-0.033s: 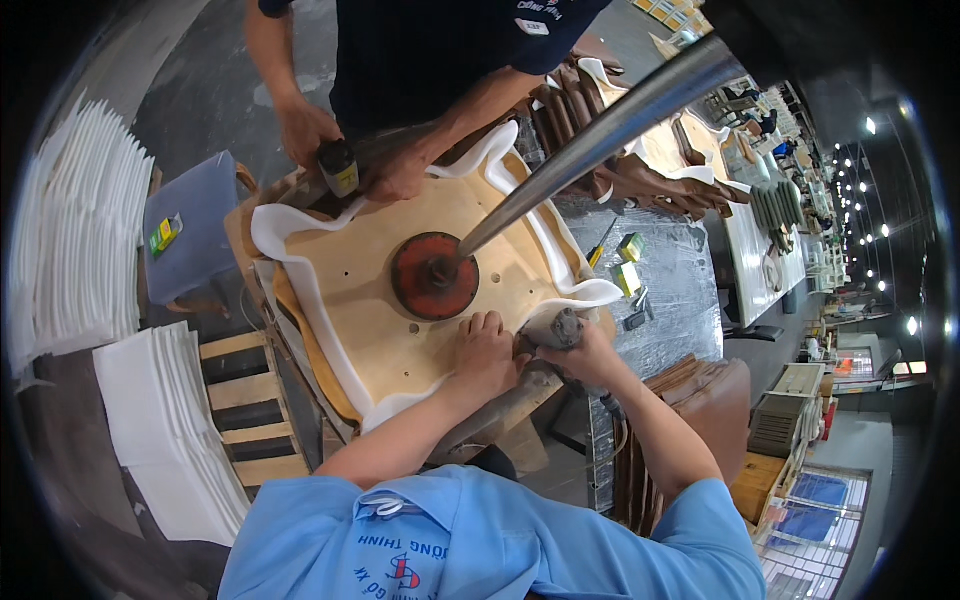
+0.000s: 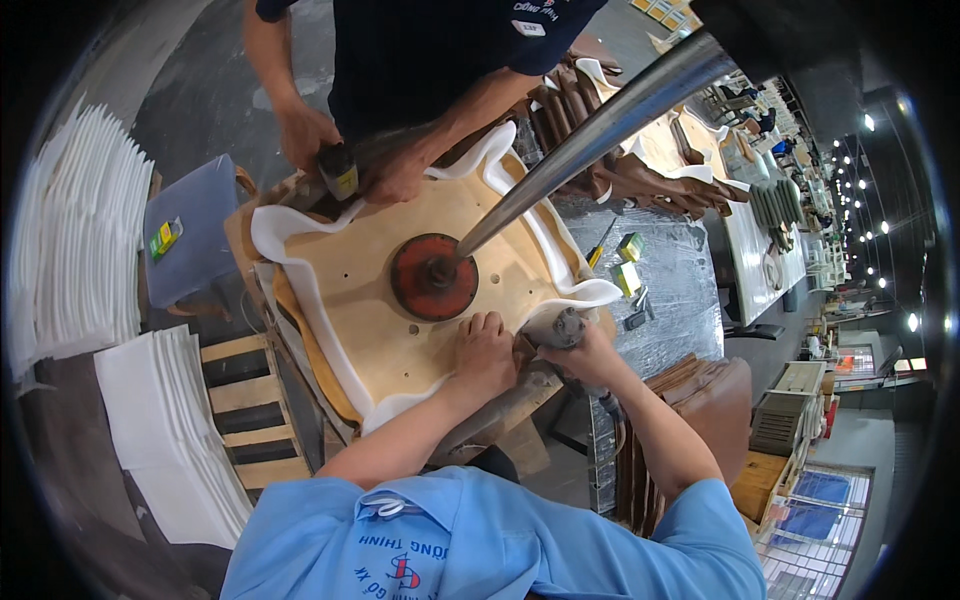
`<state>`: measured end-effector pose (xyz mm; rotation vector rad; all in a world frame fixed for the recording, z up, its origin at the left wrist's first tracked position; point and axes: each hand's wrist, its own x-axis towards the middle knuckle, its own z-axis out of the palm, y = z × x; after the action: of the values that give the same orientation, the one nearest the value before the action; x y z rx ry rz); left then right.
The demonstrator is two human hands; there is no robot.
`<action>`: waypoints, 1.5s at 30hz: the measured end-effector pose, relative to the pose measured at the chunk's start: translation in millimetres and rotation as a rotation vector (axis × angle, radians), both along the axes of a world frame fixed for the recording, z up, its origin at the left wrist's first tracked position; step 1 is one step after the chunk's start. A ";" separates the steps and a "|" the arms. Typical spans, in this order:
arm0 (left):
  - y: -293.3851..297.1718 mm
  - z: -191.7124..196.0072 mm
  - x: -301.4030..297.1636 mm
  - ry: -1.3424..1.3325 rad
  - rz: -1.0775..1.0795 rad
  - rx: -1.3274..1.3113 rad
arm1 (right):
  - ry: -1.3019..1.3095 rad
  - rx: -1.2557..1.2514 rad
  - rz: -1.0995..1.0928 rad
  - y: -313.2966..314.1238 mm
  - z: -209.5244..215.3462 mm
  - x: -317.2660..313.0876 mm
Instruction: The person uses a pneumatic staple gun to attach white foam padding to a wooden chair seat base while a coworker assists by holding the padding in place. They repeat the process for multiple seats, handling cardboard and foam pieces between cycles.
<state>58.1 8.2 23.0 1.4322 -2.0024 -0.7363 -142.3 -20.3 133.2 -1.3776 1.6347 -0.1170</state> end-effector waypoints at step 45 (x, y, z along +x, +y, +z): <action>10.1 -19.9 6.5 0.112 0.129 -0.002 | 0.055 -0.096 0.088 16.6 -1.4 26.3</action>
<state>64.6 18.3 3.1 1.4706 -1.8085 -0.7415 -116.1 -3.7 131.9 -1.5355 1.6292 -0.1082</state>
